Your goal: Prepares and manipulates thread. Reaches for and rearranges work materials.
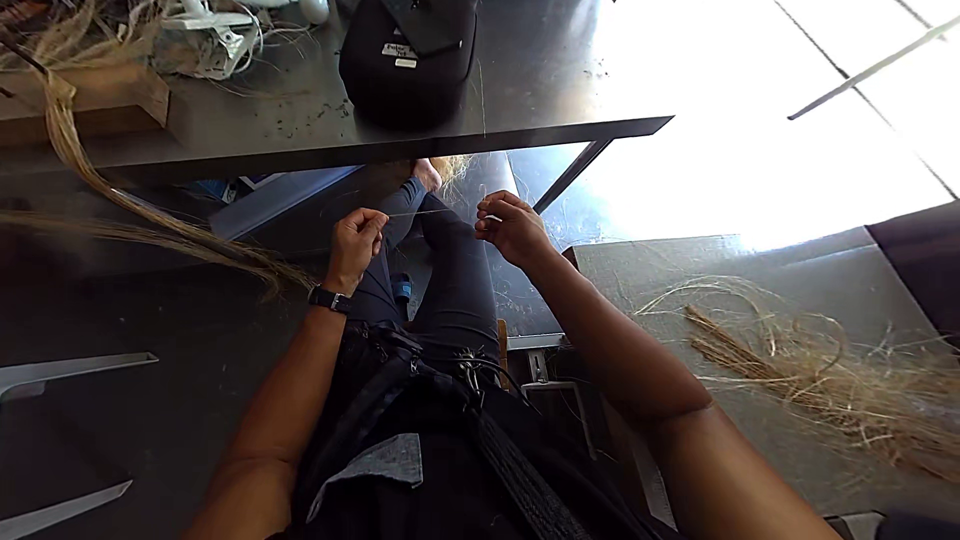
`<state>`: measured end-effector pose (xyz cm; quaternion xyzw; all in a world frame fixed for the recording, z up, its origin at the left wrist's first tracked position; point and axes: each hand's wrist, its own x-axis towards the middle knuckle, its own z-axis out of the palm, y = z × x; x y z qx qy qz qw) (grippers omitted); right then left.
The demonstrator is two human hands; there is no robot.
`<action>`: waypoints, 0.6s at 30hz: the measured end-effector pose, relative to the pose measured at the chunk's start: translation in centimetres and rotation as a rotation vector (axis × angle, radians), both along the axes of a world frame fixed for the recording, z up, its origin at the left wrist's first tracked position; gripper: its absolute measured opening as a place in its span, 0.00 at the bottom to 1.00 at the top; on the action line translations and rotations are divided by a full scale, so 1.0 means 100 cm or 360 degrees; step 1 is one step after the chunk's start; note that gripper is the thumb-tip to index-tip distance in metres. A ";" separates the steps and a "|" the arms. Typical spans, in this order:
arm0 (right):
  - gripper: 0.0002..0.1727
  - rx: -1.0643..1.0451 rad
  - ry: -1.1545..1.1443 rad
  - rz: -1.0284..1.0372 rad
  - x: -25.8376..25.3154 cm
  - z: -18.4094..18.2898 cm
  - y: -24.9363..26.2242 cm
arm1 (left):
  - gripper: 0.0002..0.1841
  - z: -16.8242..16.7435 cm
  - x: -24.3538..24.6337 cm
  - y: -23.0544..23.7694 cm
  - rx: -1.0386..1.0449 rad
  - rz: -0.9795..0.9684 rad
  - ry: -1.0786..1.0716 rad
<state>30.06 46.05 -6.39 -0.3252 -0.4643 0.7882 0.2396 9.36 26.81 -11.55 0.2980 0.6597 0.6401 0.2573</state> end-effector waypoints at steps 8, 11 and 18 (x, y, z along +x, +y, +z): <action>0.08 -0.0077 0.0012 0.0147 0.001 0.003 -0.018 | 0.10 -0.003 0.021 0.019 0.0147 0.0123 -0.0642; 0.09 -0.0086 0.0013 0.0194 -0.001 0.003 -0.023 | 0.09 0.000 0.031 0.023 0.0098 -0.0001 -0.0674; 0.08 0.0090 -0.0097 0.0296 -0.001 -0.002 -0.036 | 0.13 0.009 0.061 0.008 -0.0127 -0.0386 0.0190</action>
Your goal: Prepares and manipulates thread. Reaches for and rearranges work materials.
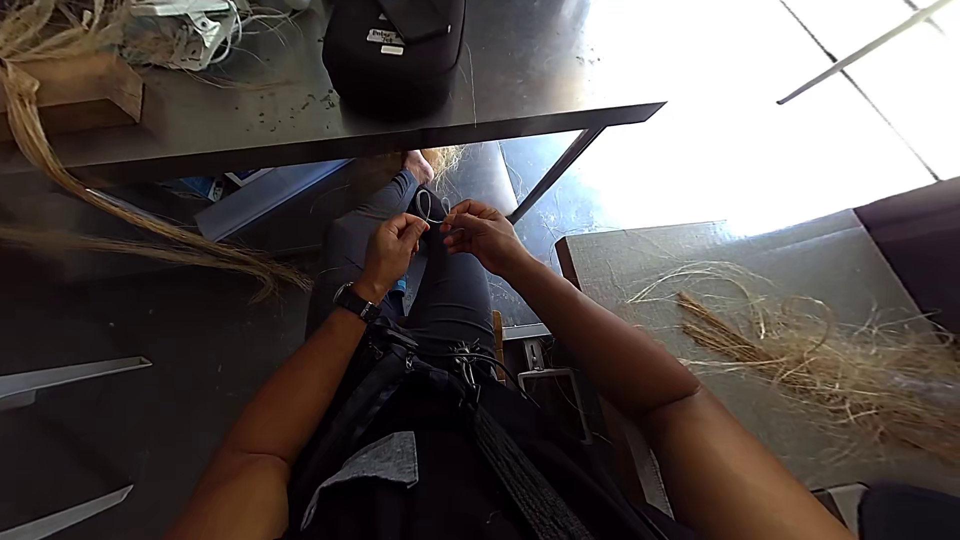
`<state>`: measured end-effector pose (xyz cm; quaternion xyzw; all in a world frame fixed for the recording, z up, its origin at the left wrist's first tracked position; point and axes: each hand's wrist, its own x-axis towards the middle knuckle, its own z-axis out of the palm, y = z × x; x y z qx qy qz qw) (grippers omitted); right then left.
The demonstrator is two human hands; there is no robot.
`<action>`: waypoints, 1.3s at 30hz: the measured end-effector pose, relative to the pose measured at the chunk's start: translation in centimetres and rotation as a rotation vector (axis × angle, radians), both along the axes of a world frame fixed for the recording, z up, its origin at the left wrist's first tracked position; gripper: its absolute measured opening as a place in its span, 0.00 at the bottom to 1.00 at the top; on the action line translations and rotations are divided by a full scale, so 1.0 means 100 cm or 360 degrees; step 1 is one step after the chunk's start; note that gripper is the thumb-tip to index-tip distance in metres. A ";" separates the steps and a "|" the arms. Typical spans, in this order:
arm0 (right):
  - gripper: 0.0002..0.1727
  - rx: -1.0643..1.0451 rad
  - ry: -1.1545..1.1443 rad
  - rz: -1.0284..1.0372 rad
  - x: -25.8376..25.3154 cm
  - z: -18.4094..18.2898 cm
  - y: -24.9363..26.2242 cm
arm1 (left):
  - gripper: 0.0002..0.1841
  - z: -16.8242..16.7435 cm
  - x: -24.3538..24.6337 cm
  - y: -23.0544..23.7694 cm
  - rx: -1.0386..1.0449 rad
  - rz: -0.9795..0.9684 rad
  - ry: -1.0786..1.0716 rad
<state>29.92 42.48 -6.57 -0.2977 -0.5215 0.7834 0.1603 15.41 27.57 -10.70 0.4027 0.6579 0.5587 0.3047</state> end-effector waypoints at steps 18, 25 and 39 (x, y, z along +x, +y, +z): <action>0.07 0.0099 -0.0124 0.0083 -0.004 -0.008 0.004 | 0.12 0.008 0.006 0.012 0.0221 0.0134 0.0278; 0.08 0.0059 -0.0132 0.0092 -0.004 -0.009 0.005 | 0.12 0.010 0.007 0.009 0.0360 0.0094 0.0144; 0.03 0.0364 -0.0024 0.0339 -0.004 -0.012 0.005 | 0.10 -0.003 0.002 0.005 0.0023 -0.0093 -0.0345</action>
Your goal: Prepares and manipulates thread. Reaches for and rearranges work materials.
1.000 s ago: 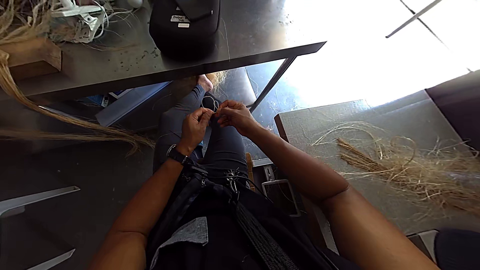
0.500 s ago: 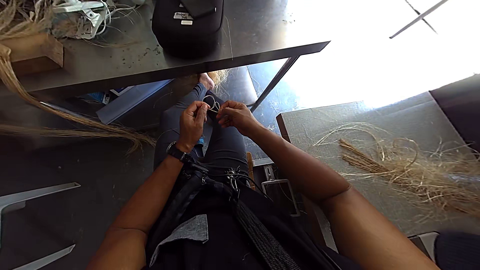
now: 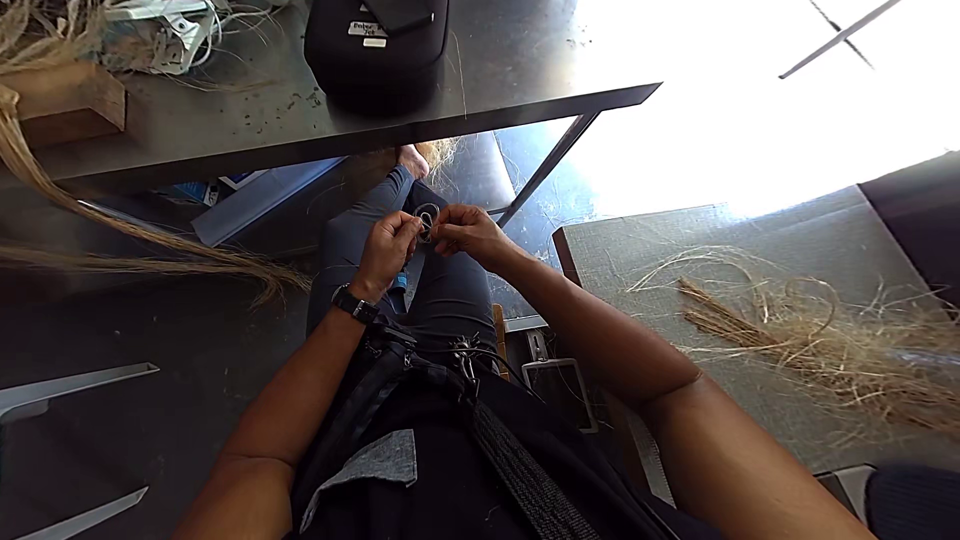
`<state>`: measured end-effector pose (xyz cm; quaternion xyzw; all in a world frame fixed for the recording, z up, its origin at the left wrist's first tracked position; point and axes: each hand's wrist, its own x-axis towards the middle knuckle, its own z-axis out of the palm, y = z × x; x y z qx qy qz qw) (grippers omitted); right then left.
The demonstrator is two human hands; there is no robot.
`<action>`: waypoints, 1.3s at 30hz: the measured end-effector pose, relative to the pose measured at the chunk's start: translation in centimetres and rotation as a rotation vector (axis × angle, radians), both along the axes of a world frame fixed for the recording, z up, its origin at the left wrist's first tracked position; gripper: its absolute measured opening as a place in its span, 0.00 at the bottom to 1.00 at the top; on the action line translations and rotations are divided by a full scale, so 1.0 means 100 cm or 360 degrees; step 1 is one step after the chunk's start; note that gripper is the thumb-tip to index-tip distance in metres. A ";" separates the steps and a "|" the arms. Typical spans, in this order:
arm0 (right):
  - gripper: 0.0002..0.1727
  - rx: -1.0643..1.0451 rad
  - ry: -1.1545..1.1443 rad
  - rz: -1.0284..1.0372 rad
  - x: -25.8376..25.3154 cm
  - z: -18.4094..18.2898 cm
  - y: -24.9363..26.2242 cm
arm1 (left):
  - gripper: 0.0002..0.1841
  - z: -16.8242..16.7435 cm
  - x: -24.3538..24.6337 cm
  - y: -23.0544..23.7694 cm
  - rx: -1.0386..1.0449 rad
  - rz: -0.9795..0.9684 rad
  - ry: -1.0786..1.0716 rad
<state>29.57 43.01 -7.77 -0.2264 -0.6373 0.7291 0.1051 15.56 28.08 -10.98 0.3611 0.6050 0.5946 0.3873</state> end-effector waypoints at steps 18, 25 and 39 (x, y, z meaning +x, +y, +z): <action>0.04 -0.0050 -0.0002 -0.0026 0.001 0.002 0.009 | 0.13 0.013 0.009 0.007 0.0018 0.0102 0.0975; 0.05 -0.0111 0.0054 -0.0074 0.002 0.003 0.011 | 0.16 0.016 0.011 0.005 0.0004 0.0077 0.1206; 0.05 -0.0688 0.0242 -0.0197 0.001 0.006 0.013 | 0.23 0.030 0.020 -0.005 -0.0022 0.0006 0.0963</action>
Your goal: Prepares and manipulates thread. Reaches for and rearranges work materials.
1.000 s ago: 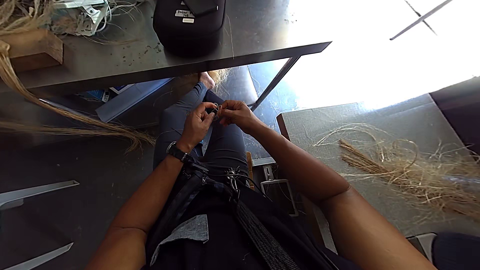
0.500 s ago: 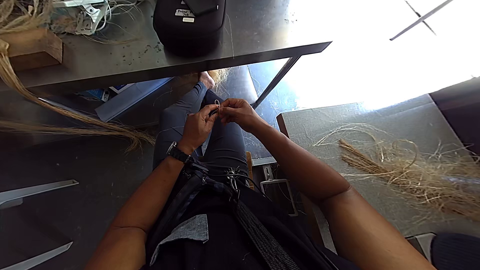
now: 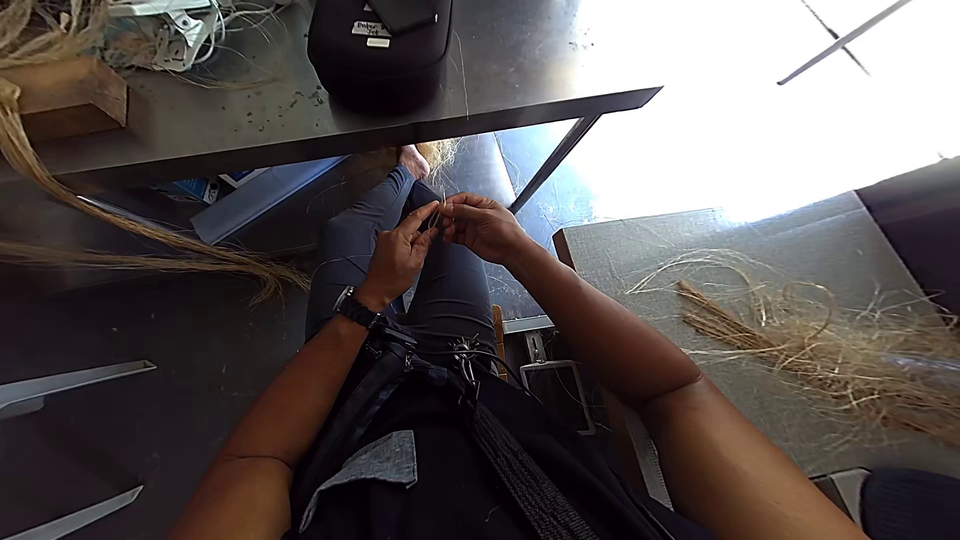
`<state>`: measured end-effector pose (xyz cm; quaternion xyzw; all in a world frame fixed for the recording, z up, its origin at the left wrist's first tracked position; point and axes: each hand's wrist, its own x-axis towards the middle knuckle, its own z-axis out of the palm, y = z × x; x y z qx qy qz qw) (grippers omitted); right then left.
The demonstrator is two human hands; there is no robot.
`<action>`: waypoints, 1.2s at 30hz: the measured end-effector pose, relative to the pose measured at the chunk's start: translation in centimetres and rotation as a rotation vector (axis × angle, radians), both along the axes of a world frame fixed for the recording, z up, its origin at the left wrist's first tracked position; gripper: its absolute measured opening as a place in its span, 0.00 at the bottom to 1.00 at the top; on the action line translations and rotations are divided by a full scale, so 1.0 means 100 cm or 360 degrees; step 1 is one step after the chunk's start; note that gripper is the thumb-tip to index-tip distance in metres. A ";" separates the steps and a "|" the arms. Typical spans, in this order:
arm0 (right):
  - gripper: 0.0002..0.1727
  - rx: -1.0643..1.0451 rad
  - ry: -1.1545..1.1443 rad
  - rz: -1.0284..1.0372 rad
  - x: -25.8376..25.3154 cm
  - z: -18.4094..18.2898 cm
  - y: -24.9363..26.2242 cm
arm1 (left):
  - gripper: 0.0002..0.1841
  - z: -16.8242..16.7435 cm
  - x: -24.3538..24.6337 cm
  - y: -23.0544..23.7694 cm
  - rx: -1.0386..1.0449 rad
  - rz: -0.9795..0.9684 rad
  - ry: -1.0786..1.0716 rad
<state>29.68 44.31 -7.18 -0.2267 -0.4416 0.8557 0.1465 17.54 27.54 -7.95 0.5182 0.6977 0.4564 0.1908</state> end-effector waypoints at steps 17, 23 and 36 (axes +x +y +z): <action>0.09 -0.0132 0.0425 -0.0057 0.007 0.007 0.018 | 0.11 -0.012 -0.008 0.000 -0.0047 -0.0015 0.0087; 0.08 -0.0158 0.0367 -0.0131 0.010 0.009 0.022 | 0.12 -0.025 -0.014 0.005 -0.0096 -0.0053 0.0177; 0.09 -0.0155 0.0254 -0.0300 0.014 0.022 0.039 | 0.16 -0.044 -0.024 0.019 -0.0319 -0.0329 0.0052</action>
